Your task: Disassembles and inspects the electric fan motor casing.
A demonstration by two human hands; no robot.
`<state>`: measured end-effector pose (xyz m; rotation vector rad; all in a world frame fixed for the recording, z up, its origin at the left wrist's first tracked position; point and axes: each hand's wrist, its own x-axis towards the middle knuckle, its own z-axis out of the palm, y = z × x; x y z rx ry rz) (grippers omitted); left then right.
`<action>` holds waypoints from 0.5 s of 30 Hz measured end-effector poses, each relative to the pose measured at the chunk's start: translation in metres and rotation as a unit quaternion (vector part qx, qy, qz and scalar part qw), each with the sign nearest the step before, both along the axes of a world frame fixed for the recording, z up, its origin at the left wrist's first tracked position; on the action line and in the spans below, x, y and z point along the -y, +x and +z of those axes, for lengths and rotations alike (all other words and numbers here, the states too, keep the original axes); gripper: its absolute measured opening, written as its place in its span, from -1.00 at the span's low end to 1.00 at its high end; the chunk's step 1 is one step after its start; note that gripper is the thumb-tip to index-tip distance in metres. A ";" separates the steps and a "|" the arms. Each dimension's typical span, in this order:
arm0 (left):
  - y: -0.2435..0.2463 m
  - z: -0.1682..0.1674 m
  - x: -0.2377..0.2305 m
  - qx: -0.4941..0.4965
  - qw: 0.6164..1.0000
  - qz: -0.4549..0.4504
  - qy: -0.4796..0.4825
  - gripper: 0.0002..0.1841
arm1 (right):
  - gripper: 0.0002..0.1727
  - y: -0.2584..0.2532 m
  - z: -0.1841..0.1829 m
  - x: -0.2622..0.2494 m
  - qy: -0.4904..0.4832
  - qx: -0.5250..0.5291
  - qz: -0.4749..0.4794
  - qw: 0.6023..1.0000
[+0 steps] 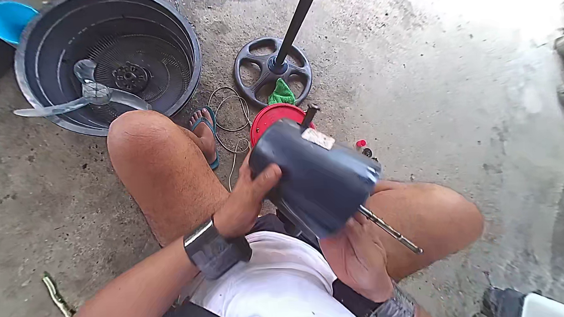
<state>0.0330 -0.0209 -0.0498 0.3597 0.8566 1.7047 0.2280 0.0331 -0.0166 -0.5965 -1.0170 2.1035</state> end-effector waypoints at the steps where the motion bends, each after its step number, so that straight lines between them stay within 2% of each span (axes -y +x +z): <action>1: -0.005 -0.001 -0.009 0.052 0.999 -0.008 0.002 -0.17 | -0.09 -0.009 0.007 -0.005 0.038 0.047 0.011 0.998; 4: -0.011 0.008 -0.034 0.153 0.987 -0.009 0.046 -0.35 | 0.11 -0.031 0.035 -0.020 0.106 0.103 0.093 0.985; 6: -0.007 0.011 -0.037 0.213 0.974 -0.002 0.080 -0.34 | 0.13 -0.040 0.052 -0.022 0.114 0.087 0.132 0.981; 8: 0.000 0.011 -0.036 0.259 0.962 0.009 0.089 -0.32 | 0.11 -0.048 0.060 -0.019 0.107 0.091 0.127 0.982; 12: 0.009 -0.002 -0.049 0.205 0.971 0.114 0.049 -0.34 | 0.05 -0.061 0.044 -0.022 0.093 0.144 0.088 0.981; 15: 0.015 -0.019 -0.061 0.168 0.975 0.146 0.027 -0.34 | 0.03 -0.065 0.024 -0.023 0.111 0.173 0.052 0.977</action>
